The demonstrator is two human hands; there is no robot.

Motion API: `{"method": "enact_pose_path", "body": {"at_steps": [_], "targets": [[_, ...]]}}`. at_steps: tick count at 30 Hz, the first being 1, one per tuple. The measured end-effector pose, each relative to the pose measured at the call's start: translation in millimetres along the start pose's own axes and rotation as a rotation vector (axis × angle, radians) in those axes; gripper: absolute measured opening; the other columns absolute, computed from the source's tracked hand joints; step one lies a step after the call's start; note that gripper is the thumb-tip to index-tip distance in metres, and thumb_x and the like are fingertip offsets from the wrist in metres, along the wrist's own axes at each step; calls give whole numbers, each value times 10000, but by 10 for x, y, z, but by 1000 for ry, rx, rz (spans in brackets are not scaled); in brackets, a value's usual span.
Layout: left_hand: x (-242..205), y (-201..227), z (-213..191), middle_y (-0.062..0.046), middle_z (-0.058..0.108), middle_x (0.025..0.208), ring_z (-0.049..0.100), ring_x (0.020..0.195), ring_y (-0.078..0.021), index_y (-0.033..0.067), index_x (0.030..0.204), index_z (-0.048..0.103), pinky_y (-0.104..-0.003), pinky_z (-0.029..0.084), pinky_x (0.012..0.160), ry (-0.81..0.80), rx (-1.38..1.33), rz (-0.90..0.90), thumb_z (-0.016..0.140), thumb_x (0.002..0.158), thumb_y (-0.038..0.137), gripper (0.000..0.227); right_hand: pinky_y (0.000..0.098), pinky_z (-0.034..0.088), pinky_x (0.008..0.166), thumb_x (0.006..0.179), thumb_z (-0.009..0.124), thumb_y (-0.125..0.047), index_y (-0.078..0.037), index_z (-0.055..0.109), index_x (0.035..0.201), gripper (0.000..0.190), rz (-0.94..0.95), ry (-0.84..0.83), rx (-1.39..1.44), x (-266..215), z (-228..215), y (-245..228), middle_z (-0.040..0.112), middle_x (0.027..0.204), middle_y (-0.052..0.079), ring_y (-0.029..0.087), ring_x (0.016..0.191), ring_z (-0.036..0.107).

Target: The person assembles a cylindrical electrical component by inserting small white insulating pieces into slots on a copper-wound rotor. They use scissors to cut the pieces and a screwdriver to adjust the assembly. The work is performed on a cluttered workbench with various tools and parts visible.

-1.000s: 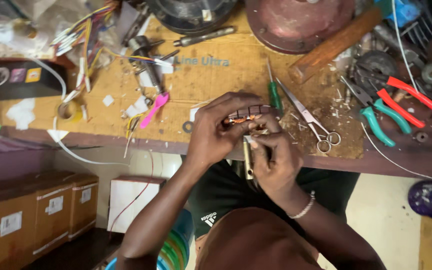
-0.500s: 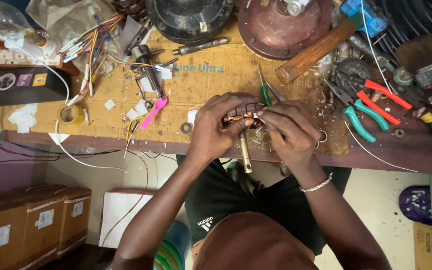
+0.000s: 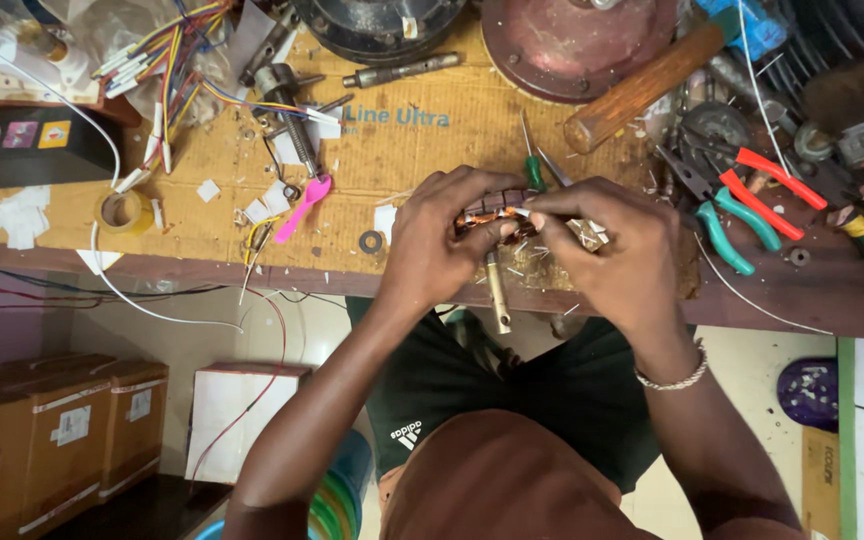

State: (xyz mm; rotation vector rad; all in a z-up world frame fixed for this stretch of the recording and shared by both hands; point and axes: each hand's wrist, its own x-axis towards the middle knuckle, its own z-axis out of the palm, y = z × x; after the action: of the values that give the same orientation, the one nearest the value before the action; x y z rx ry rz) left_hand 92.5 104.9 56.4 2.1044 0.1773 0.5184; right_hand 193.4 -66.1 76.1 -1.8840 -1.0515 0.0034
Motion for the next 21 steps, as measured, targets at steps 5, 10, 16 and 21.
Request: {"method": "enact_pose_path", "body": {"at_steps": [5,10,16,21], "targets": [[-27,88,79,-71,736,1089,672,1018,-315,145,1219,701,-407,520,872,38,34,-25,811,828,141,406,271,576,763,917,773,-3,-29,769,1061,147,65,-45,-13,58,-71,-97,785,996,81,161,850,766],[-9,121,95,-55,733,1007,670,954,-313,165,1210,720,-421,521,849,18,72,-55,812,796,136,425,297,580,783,911,763,27,-25,760,1057,155,-65,-15,-111,5,-71,-100,769,1003,108,197,866,761],[1,62,7,-87,734,1087,706,1047,-315,117,1234,682,-398,554,889,-42,5,34,775,825,112,419,309,588,817,898,741,67,-28,759,1072,200,-92,-14,-124,-67,-36,-149,769,1026,106,208,902,759],[-65,-71,-165,-116,766,1172,747,1074,-244,119,1318,680,-362,562,943,-214,-178,-27,737,951,197,379,278,589,810,900,770,25,-42,773,1112,223,-1,-70,-1,-96,-53,-175,784,1055,83,158,906,772]]}}
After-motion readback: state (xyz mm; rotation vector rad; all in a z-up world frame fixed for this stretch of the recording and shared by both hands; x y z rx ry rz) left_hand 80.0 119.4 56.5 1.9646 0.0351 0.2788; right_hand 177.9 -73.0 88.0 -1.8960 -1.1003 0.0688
